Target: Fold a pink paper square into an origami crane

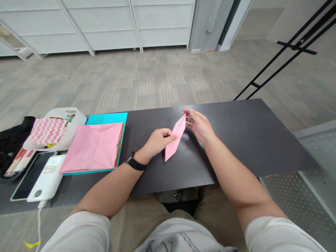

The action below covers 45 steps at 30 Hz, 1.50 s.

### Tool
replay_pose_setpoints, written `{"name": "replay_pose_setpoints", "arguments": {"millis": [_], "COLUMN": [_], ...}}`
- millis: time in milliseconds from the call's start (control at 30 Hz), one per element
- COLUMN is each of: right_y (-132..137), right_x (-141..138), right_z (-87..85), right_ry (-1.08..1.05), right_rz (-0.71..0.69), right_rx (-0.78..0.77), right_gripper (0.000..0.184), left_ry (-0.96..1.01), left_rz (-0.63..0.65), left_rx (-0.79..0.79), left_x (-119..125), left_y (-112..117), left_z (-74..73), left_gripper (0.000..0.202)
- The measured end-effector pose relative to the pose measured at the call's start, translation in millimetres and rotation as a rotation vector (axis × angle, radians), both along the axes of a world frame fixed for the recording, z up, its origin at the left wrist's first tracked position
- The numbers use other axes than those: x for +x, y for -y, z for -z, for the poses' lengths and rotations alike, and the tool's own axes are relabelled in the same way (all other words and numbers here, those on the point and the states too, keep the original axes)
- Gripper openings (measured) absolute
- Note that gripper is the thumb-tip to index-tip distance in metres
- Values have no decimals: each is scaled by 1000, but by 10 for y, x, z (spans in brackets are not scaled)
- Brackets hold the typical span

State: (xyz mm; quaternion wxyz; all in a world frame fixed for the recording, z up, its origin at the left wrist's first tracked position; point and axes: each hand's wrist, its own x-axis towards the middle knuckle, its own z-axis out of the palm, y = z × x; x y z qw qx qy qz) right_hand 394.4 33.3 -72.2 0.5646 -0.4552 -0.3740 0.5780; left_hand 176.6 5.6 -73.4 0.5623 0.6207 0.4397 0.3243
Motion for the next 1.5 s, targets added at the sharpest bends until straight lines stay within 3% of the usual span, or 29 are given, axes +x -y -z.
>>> {"name": "replay_pose_setpoints", "arguments": {"millis": [200,433,567,700,767,833,933,1000,1133,1300,1400,1500], "right_y": [101,56,83,79,55,32,20,23,37,74,109,132], "right_x": [-147,-126,-130,-134,-110,-75,-29,-10,9,2,-17,-12], "right_z": [19,120,81,58,59,61,60,59,64,56,36,11], "right_ry": [129,243,251,266,272,272,264,262,309,431,621,937], "right_rz": [-354,-267,-333,-351,-313,-294,-308,-322,-378,-505,-525,-507], "right_rx": [-71,-74,-116,-114,-119,-131,-139,-142,-166,-196,-213,-114], "right_gripper": [49,45,42,39,38,38,42,48,63,69,63,61], "left_ry": [56,102,71,4,-77,-201,-386,-446,-463,-511,-533,-557], "left_rz": [-126,-74,-145,-155,-171,-174,-65,23,136,305,373,413], "left_rx": [-9,-138,-86,-64,69,371,849,1016,1105,1091,1053,998], "left_x": [9,8,-11,-33,-66,-117,-197,-234,-263,-256,-233,-207], "left_y": [-29,-68,-79,-88,-105,-131,-170,-191,-225,-259,-266,-264], "left_z": [29,109,118,114,100,71,21,5,25,57,86,128], "left_gripper": [45,48,54,48,41,39,43,45,44,25,24,24]}}
